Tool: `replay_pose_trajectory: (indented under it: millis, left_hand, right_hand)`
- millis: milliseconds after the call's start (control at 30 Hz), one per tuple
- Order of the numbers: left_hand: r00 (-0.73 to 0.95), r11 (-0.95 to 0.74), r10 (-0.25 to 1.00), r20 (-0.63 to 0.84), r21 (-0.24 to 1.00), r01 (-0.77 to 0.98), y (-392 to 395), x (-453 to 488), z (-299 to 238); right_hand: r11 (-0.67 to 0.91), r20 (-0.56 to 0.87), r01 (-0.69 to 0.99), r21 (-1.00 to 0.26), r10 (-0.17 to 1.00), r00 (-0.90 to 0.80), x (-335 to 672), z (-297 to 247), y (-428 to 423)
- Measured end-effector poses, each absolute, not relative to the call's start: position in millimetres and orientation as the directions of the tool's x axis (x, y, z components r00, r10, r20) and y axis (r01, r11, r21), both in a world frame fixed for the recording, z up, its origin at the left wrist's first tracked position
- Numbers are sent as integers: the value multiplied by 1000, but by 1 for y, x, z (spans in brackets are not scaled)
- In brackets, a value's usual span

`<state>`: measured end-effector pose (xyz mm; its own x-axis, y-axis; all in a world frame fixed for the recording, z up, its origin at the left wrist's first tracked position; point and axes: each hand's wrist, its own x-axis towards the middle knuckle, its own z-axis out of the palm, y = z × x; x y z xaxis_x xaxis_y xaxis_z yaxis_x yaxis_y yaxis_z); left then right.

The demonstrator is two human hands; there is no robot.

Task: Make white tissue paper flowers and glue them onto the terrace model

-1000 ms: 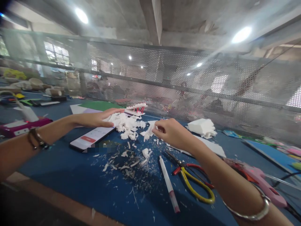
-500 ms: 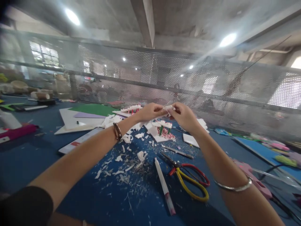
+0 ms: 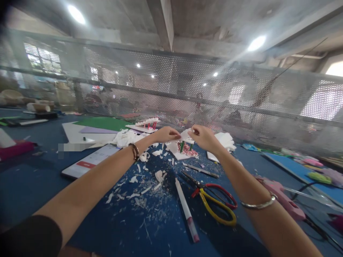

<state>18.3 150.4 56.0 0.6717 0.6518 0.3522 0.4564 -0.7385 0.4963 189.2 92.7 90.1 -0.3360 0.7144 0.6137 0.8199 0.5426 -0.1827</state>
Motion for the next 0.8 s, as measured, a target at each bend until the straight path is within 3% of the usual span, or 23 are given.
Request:
replay_pose_trajectory:
  millis: [200, 367, 800]
  left_hand:
    - [663, -698, 686, 300, 530, 482, 156, 37, 32]
    - [652, -656, 710, 266, 585, 477, 158, 32, 28]
    - [691, -597, 692, 208, 704, 385, 163, 28, 27]
  right_hand:
    - [577, 526, 777, -251, 755, -391, 170, 76, 86]
    - [621, 562, 740, -260, 720, -407, 161, 79, 76]
    - [614, 642, 775, -146, 656, -398, 180, 96, 78]
